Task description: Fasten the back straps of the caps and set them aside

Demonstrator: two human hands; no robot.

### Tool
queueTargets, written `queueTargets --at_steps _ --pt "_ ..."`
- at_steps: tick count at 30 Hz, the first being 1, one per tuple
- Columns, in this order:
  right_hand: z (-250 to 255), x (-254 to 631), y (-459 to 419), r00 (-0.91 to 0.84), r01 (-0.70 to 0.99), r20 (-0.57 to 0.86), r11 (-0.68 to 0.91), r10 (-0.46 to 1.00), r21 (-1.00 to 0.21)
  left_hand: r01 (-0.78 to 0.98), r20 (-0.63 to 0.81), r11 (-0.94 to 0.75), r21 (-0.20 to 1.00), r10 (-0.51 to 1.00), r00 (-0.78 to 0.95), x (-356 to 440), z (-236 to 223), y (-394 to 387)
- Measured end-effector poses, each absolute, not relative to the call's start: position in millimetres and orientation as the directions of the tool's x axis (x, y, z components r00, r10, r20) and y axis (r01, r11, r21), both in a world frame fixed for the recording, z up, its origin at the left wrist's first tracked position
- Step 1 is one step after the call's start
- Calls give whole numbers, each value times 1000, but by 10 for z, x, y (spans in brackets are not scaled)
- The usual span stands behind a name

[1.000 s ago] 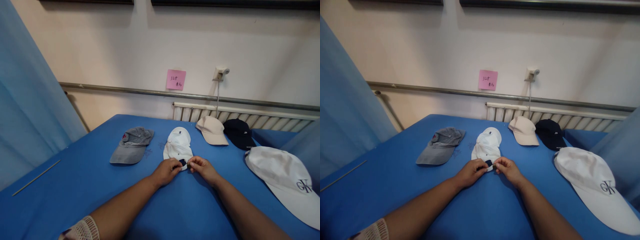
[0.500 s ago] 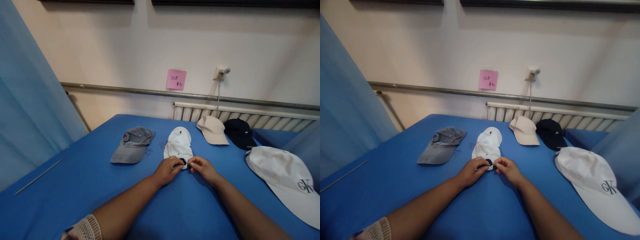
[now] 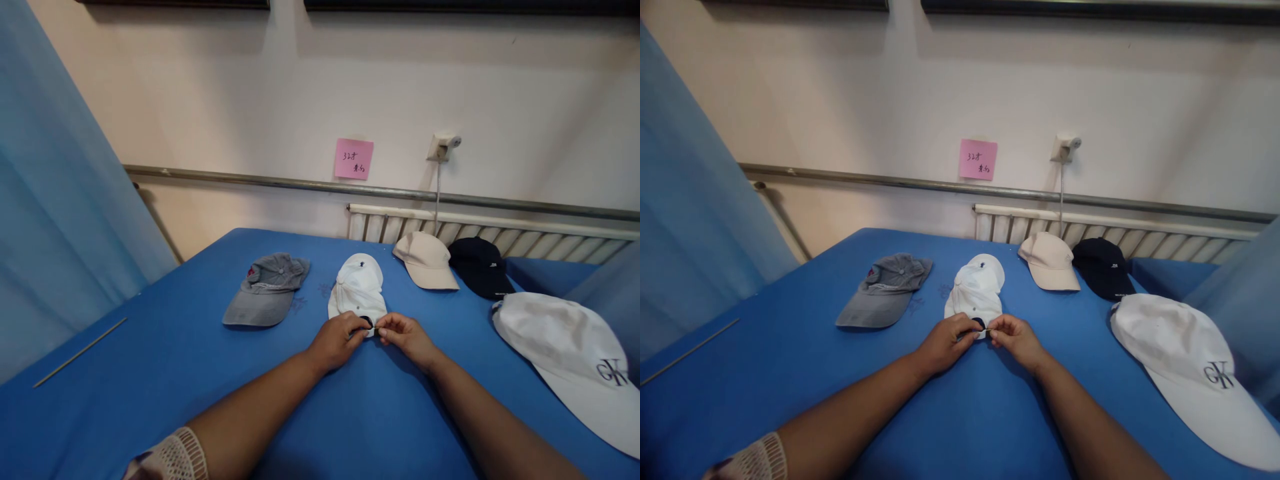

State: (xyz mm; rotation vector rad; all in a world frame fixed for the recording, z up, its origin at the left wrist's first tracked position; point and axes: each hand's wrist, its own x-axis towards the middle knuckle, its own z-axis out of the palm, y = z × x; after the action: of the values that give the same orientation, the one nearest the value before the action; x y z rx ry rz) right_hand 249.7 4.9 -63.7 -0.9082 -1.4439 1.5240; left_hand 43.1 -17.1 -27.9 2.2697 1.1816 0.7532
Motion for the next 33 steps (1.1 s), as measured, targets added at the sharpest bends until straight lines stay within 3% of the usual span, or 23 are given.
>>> queueTargets --at_steps 18,33 --pt "-707 2472 43 -378 -45 47 33 925 -998 594 277 -565 572 815 508 438 -292 -162" --pt "-723 2477 64 -336 -88 31 1 941 -996 558 251 -499 663 850 463 421 -285 -160"
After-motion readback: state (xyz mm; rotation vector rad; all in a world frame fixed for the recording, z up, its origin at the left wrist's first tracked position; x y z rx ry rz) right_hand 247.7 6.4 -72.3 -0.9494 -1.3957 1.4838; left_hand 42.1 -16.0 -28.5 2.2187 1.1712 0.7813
